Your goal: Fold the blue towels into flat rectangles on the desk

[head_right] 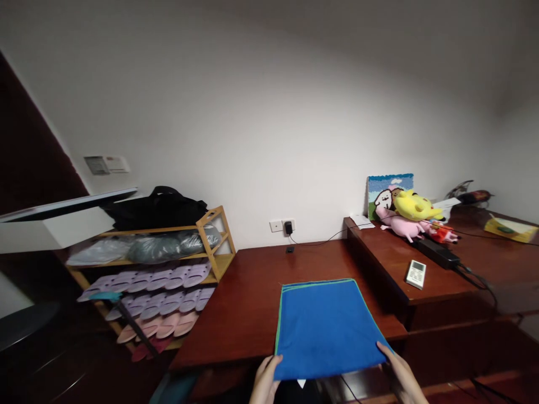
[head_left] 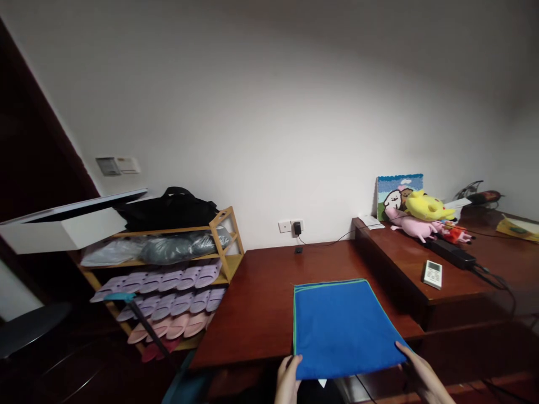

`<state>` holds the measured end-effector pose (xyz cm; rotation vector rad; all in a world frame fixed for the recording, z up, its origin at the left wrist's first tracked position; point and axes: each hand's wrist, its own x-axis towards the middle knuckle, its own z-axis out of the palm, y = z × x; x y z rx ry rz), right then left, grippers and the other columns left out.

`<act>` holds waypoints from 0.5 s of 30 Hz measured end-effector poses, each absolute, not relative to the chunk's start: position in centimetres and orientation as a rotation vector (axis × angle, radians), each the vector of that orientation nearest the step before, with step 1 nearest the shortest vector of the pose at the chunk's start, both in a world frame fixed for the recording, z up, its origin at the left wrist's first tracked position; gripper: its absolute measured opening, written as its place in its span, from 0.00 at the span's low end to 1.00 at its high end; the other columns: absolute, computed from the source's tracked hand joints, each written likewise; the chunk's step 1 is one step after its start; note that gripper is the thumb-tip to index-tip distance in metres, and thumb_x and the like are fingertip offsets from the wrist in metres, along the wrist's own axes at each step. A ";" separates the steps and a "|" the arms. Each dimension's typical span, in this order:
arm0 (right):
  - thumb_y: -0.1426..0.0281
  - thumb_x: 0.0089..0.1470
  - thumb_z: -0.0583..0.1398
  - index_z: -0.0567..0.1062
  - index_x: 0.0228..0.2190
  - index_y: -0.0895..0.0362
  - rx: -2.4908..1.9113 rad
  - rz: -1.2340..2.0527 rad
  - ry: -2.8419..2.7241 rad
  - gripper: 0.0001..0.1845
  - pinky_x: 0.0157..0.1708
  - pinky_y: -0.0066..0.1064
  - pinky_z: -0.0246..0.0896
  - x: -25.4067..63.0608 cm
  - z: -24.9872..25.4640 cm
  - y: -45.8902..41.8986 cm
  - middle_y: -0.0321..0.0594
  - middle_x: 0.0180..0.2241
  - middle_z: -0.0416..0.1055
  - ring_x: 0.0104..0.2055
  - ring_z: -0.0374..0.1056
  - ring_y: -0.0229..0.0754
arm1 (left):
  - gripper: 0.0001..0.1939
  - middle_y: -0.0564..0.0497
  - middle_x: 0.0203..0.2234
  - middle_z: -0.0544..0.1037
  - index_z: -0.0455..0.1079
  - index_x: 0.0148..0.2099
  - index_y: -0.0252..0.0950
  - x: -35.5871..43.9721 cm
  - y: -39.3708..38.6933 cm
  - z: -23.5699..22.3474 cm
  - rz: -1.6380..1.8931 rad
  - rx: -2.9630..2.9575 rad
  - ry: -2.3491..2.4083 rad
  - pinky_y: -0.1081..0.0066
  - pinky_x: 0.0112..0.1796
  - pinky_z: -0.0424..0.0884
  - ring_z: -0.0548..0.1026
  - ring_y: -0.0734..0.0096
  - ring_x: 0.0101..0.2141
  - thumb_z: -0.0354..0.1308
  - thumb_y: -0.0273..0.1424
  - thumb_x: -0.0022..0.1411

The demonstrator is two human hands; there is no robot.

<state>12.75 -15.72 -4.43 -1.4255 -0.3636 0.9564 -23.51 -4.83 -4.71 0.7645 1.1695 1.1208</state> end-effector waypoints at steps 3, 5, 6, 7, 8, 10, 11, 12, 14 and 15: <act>0.50 0.26 0.72 0.79 0.28 0.50 -1.337 0.995 -0.212 0.25 0.33 0.40 0.75 12.4 -4.4 -15.0 0.39 0.29 0.80 0.34 0.77 0.52 | 0.23 0.47 0.37 0.84 0.74 0.39 0.43 -22.9 -5.3 -5.1 1.144 0.563 1.105 0.64 0.44 0.79 0.83 0.52 0.44 0.76 0.41 0.41; 0.49 0.28 0.70 0.78 0.29 0.51 -1.374 0.928 -0.215 0.26 0.32 0.39 0.74 12.1 -3.2 -14.0 0.39 0.28 0.79 0.33 0.76 0.52 | 0.23 0.46 0.38 0.85 0.74 0.39 0.43 -22.8 -5.3 -5.0 1.140 0.514 1.085 0.63 0.45 0.79 0.83 0.51 0.45 0.77 0.40 0.41; 0.47 0.30 0.69 0.77 0.30 0.52 -1.414 0.880 -0.265 0.27 0.33 0.39 0.73 11.9 -2.3 -13.3 0.41 0.28 0.79 0.33 0.76 0.52 | 0.23 0.46 0.38 0.85 0.75 0.39 0.43 -22.8 -5.3 -5.0 1.132 0.507 1.065 0.62 0.46 0.79 0.83 0.50 0.46 0.77 0.40 0.41; 0.45 0.33 0.66 0.76 0.31 0.53 -1.478 0.817 -0.347 0.28 0.33 0.39 0.73 11.5 -1.3 -12.5 0.42 0.28 0.79 0.34 0.76 0.53 | 0.22 0.46 0.38 0.85 0.76 0.38 0.42 -22.9 -5.3 -4.9 1.122 0.507 1.043 0.62 0.47 0.79 0.83 0.49 0.46 0.77 0.40 0.41; 0.44 0.37 0.63 0.75 0.31 0.54 -1.555 0.746 -0.445 0.28 0.35 0.40 0.73 11.0 -0.2 -11.5 0.44 0.29 0.79 0.35 0.76 0.54 | 0.21 0.45 0.38 0.85 0.77 0.38 0.42 -22.9 -5.4 -4.8 1.110 0.511 1.023 0.62 0.47 0.79 0.82 0.49 0.47 0.77 0.40 0.41; 0.44 0.42 0.59 0.75 0.34 0.54 -1.695 0.615 -0.625 0.28 0.39 0.42 0.73 8.9 1.7 -9.4 0.47 0.33 0.79 0.38 0.77 0.57 | 0.20 0.44 0.38 0.85 0.79 0.37 0.40 -23.1 -5.6 -4.6 1.091 0.524 1.002 0.61 0.48 0.79 0.82 0.48 0.47 0.77 0.40 0.42; 0.46 0.44 0.57 0.75 0.38 0.54 -1.740 0.568 -0.726 0.28 0.43 0.43 0.72 7.3 2.4 -8.3 0.48 0.37 0.80 0.42 0.77 0.58 | 0.20 0.43 0.38 0.85 0.79 0.37 0.39 -23.2 -5.7 -4.5 1.086 0.536 0.996 0.61 0.47 0.79 0.82 0.48 0.47 0.77 0.40 0.42; 0.48 0.46 0.57 0.75 0.42 0.54 -1.761 0.538 -0.842 0.28 0.47 0.44 0.71 5.4 2.8 -7.4 0.49 0.42 0.80 0.47 0.76 0.58 | 0.20 0.43 0.38 0.85 0.79 0.37 0.38 -23.2 -5.9 -4.4 1.082 0.551 0.990 0.61 0.47 0.79 0.82 0.48 0.47 0.77 0.41 0.42; 0.55 0.51 0.56 0.72 0.53 0.54 -1.739 0.501 -1.178 0.30 0.58 0.43 0.64 0.9 3.1 -6.1 0.49 0.56 0.75 0.59 0.69 0.56 | 0.20 0.43 0.37 0.86 0.79 0.35 0.38 -23.3 -6.1 -4.1 1.091 0.580 0.969 0.62 0.47 0.79 0.82 0.48 0.46 0.77 0.41 0.42; 0.59 0.51 0.56 0.70 0.57 0.54 -1.730 0.487 -1.375 0.32 0.64 0.44 0.58 -1.4 2.9 -5.8 0.49 0.61 0.70 0.65 0.63 0.55 | 0.19 0.44 0.36 0.86 0.79 0.35 0.39 -23.2 -6.2 -4.0 1.101 0.583 0.959 0.61 0.47 0.78 0.82 0.48 0.47 0.76 0.42 0.42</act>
